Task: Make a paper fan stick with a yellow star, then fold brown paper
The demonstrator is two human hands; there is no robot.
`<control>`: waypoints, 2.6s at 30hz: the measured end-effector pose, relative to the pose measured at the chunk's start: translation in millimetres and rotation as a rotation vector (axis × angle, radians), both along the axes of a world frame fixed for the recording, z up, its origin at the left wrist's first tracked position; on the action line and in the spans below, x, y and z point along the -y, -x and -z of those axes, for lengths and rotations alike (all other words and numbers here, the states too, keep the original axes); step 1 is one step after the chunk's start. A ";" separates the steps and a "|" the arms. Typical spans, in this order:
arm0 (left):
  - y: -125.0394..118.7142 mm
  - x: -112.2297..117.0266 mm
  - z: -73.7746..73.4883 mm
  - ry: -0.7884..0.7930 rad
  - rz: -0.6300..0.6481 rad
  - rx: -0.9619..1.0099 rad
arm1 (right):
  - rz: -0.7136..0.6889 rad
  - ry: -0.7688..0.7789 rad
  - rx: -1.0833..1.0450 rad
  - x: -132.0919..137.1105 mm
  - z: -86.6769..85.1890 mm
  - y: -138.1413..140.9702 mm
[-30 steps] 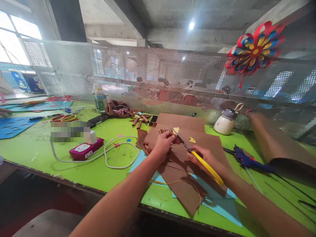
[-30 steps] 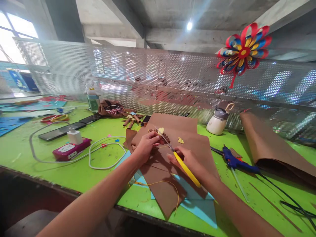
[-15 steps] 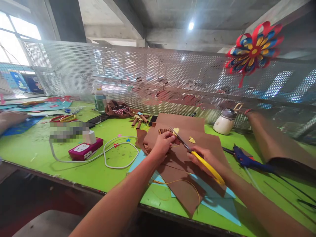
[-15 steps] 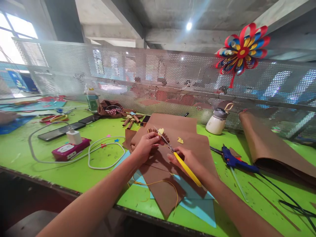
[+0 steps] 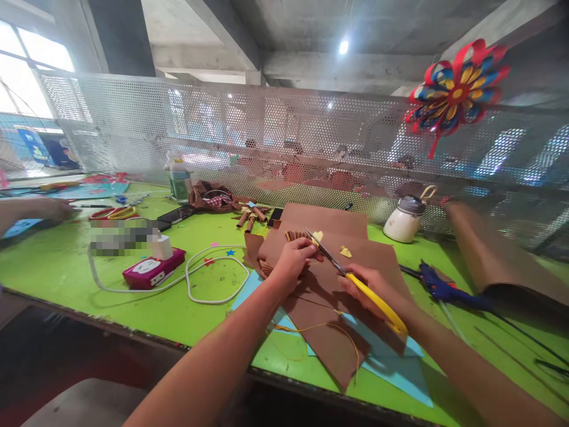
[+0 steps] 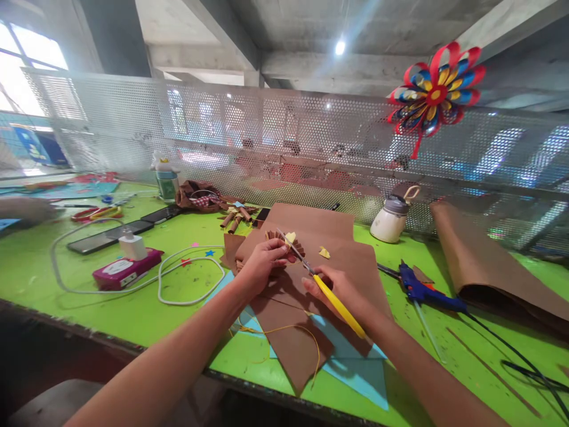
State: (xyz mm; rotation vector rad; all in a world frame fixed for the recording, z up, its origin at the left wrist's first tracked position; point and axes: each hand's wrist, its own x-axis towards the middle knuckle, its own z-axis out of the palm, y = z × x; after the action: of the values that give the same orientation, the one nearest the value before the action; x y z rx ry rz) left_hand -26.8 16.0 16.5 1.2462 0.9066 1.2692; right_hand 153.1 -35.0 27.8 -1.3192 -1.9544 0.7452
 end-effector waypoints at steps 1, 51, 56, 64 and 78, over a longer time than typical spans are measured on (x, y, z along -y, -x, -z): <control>0.0 -0.5 0.4 0.000 0.008 0.003 | -0.003 0.007 -0.002 -0.9 1.3 -1.7; -1.1 3.7 -4.2 0.013 0.064 -0.012 | -0.070 -0.005 -0.016 -0.5 12.8 -11.9; -0.8 3.7 -4.0 0.009 0.062 -0.023 | -0.060 0.014 0.019 1.2 10.0 -9.8; -1.1 2.9 -3.0 0.019 0.073 -0.006 | 0.022 -0.060 0.050 0.6 13.5 -9.8; -1.5 2.1 -0.3 0.027 0.070 0.024 | 0.411 -0.244 0.507 -51.9 25.1 -62.0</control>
State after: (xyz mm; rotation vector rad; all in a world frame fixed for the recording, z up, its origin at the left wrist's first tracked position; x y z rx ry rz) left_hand -25.3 13.9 16.8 1.2287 0.8531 1.2110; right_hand 215.1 16.8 2.7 -1.7929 -1.9582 -0.0352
